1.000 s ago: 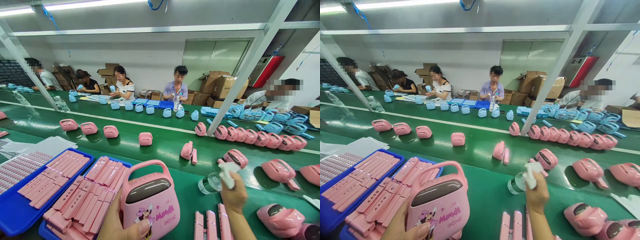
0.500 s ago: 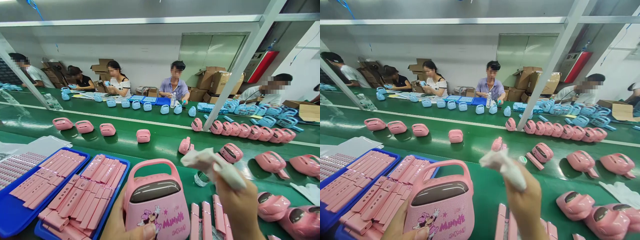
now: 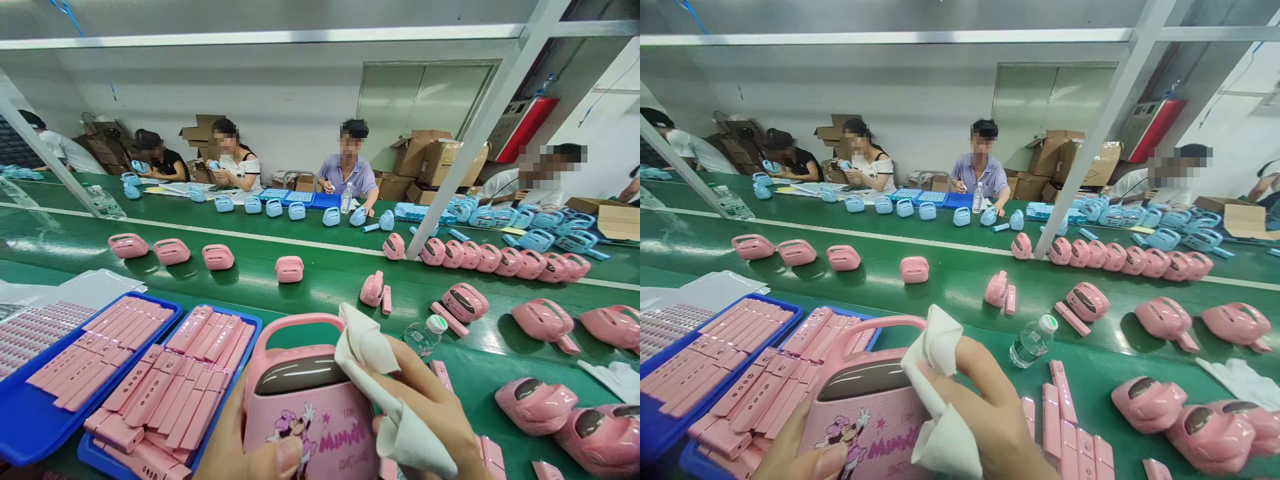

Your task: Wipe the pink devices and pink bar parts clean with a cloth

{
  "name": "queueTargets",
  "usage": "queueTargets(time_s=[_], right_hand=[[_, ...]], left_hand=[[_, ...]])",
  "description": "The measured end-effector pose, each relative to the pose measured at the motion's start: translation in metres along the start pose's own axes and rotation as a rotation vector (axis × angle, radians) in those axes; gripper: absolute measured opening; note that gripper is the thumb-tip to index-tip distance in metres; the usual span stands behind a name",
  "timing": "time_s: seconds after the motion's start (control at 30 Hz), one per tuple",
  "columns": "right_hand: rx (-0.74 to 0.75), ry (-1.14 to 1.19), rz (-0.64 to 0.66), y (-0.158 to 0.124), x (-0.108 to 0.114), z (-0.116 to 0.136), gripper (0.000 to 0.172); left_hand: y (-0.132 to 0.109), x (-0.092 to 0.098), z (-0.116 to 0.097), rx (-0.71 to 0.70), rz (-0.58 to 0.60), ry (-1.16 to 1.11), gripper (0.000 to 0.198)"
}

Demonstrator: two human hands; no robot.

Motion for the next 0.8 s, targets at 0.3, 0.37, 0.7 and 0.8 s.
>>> queueTargets(time_s=[0.3, 0.37, 0.7, 0.8], right_hand=[[0.272, -0.099, -0.006, 0.005, 0.007, 0.021, 0.023], [0.303, -0.16, -0.018, 0.003, 0.005, 0.022, 0.018], [0.326, -0.193, 0.0, 0.006, 0.007, 0.027, 0.025], [0.378, -0.156, -0.021, 0.006, 0.012, 0.029, 0.024]], left_hand=[[0.0, -0.022, -0.01, -0.059, 0.076, -0.024, 0.066], [0.0, -0.02, -0.011, -0.052, 0.061, -0.011, 0.069], [-0.002, -0.014, -0.013, -0.076, 0.057, 0.067, 0.074], [-0.003, -0.012, -0.014, -0.053, 0.029, 0.072, 0.078]])
Point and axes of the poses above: each hand's wrist, its own y-axis towards the middle knuckle, its own x-axis out of the back of the hand, z = x × y, the point moved 8 cm from there along y, towards the middle knuckle, and after that the axes turned 6 degrees about -y, right-handed, at the moved point
